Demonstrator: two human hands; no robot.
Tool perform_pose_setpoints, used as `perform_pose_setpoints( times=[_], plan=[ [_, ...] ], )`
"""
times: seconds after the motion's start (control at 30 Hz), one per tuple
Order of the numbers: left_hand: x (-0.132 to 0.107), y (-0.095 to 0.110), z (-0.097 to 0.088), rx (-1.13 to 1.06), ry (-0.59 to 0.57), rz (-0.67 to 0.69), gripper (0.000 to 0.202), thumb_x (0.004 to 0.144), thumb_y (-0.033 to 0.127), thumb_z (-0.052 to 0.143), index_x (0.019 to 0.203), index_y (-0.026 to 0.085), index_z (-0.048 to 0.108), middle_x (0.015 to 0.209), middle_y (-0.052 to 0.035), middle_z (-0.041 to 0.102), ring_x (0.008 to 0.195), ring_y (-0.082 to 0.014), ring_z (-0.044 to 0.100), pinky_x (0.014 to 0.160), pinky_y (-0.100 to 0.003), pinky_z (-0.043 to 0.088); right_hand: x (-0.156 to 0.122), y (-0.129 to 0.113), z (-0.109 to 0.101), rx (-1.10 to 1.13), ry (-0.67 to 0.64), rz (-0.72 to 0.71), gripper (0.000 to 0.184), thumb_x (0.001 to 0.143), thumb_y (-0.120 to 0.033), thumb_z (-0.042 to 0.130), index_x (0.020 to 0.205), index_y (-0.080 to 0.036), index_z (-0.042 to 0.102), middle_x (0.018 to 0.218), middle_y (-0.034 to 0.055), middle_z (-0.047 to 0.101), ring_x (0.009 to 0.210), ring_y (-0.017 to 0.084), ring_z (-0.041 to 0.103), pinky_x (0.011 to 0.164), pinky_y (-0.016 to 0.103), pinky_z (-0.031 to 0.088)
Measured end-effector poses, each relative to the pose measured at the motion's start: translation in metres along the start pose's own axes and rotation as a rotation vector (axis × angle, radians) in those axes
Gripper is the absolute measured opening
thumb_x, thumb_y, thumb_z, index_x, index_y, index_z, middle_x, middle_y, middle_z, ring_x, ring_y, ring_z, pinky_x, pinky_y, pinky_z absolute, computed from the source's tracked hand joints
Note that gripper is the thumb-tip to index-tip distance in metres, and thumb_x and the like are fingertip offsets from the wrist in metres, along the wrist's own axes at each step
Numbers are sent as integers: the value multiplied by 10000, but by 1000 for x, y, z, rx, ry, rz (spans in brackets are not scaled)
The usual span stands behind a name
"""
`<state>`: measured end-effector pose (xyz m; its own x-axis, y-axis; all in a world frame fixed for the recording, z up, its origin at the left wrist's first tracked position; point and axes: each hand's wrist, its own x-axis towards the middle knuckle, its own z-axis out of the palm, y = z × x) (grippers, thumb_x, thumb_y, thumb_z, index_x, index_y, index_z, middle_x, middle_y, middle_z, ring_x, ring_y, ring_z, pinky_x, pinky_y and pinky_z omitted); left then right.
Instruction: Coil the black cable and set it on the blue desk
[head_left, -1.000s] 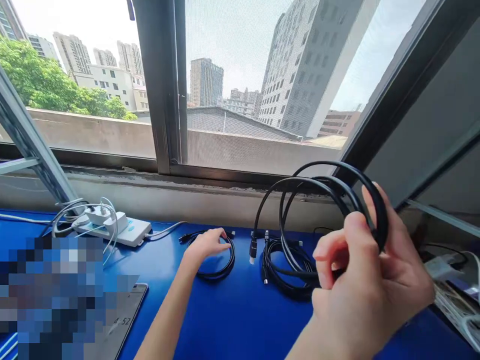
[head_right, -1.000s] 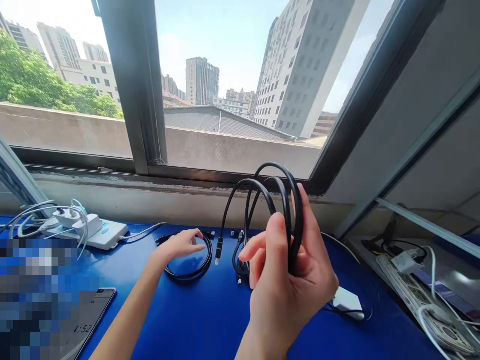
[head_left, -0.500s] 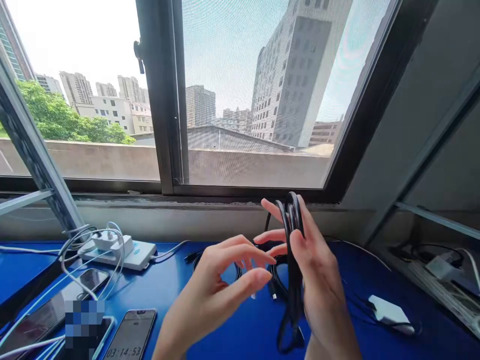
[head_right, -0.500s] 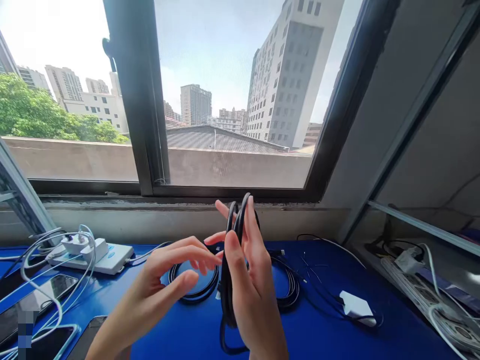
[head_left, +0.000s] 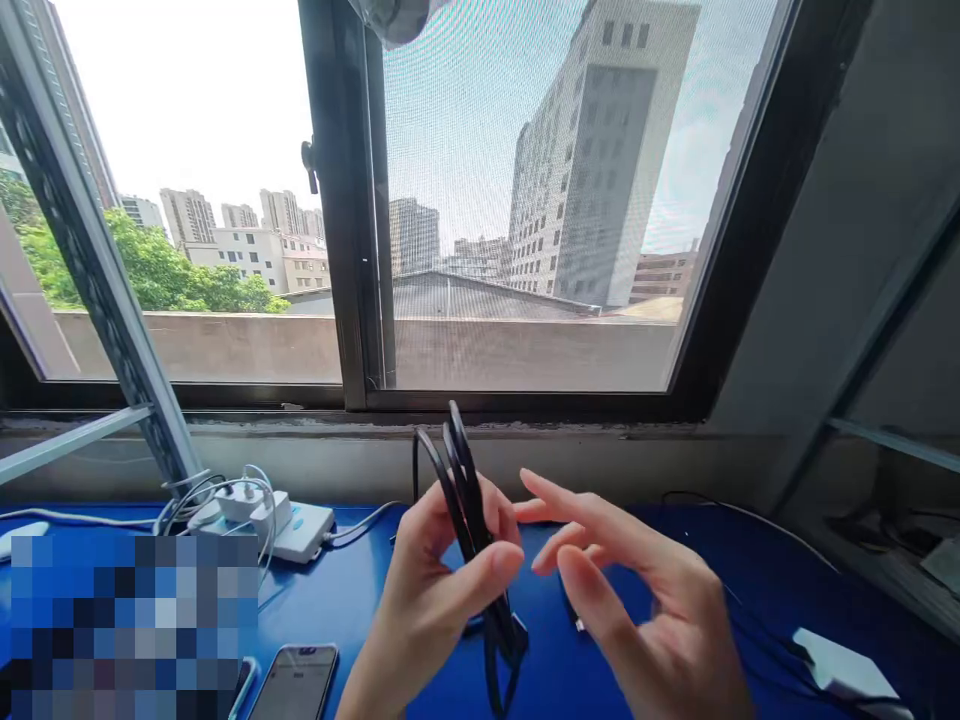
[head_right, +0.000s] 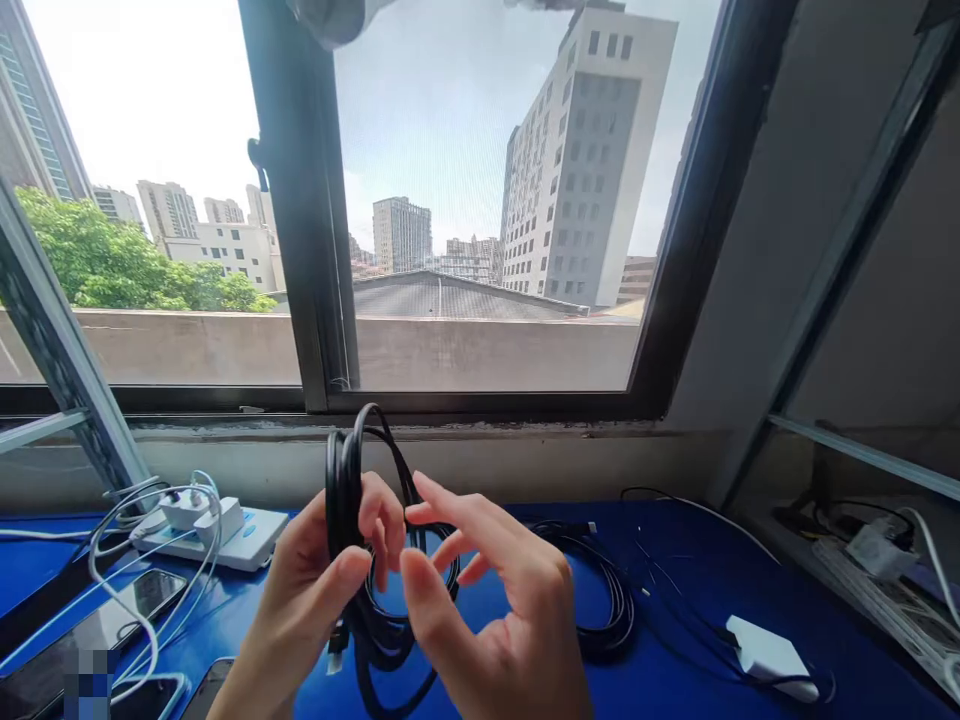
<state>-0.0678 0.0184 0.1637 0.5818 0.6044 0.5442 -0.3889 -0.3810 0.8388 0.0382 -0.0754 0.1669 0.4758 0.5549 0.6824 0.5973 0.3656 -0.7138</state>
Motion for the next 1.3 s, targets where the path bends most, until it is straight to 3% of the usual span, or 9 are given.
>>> perform_pose_setpoints(
  times=[0.17,0.27,0.4,0.63,0.83,0.93,1.1,1.2,1.3],
  plan=[
    [5,-5,-10,132,138,64,634,696,829,484,615,215,351,691,-26,509,615,-139,416,553,-268,400,0,2,3,-160,-298,-184,223,762,-407,722,946,-289,767,654,-22,683,495,118,589,466,200,468],
    [6,-11,-14,150,134,50,630,710,842,432,637,222,355,717,-35,492,656,-159,429,581,-283,411,0,4,10,-220,-321,-225,118,800,-356,691,828,-266,762,608,-32,649,499,104,574,471,195,433],
    [7,-14,-16,122,71,-24,610,777,813,350,682,213,398,754,-37,497,685,-162,440,649,-293,432,1,4,17,-172,-332,-211,205,859,-341,609,720,-235,716,563,-44,620,432,79,522,453,178,410],
    [4,-7,-4,-25,-128,-266,575,751,765,485,700,192,492,658,-3,506,621,-134,468,594,-252,438,8,2,26,31,-170,22,362,853,-453,565,607,-189,576,480,-35,497,420,75,431,420,174,363],
    [3,5,-12,85,-205,-167,439,846,506,567,597,182,406,668,-1,482,616,-101,420,563,-225,372,22,19,21,300,30,163,477,832,-526,588,532,-200,411,401,-51,412,303,53,310,295,163,264],
    [-2,10,-24,121,-171,-113,504,836,577,546,557,191,383,660,-21,501,589,-115,423,533,-250,382,28,30,14,334,141,179,524,806,-537,613,480,-196,386,391,-54,372,285,44,285,274,159,235],
    [-14,11,-48,150,61,-80,612,844,710,356,481,218,341,620,-40,498,531,-137,394,508,-294,417,35,45,6,380,286,225,502,734,-540,665,486,-197,396,417,-60,359,312,50,286,269,157,234],
    [-15,11,-60,113,32,-43,628,851,689,365,446,211,341,620,-45,504,532,-136,402,525,-295,424,36,45,5,333,353,223,504,728,-553,667,490,-196,402,422,-60,355,325,48,270,275,161,209],
    [-11,16,-59,190,-14,-118,534,863,593,444,507,196,467,697,-48,547,582,-137,442,542,-271,410,30,33,5,179,387,185,448,739,-532,674,510,-184,511,398,-58,332,334,52,268,299,174,192]
  ],
)
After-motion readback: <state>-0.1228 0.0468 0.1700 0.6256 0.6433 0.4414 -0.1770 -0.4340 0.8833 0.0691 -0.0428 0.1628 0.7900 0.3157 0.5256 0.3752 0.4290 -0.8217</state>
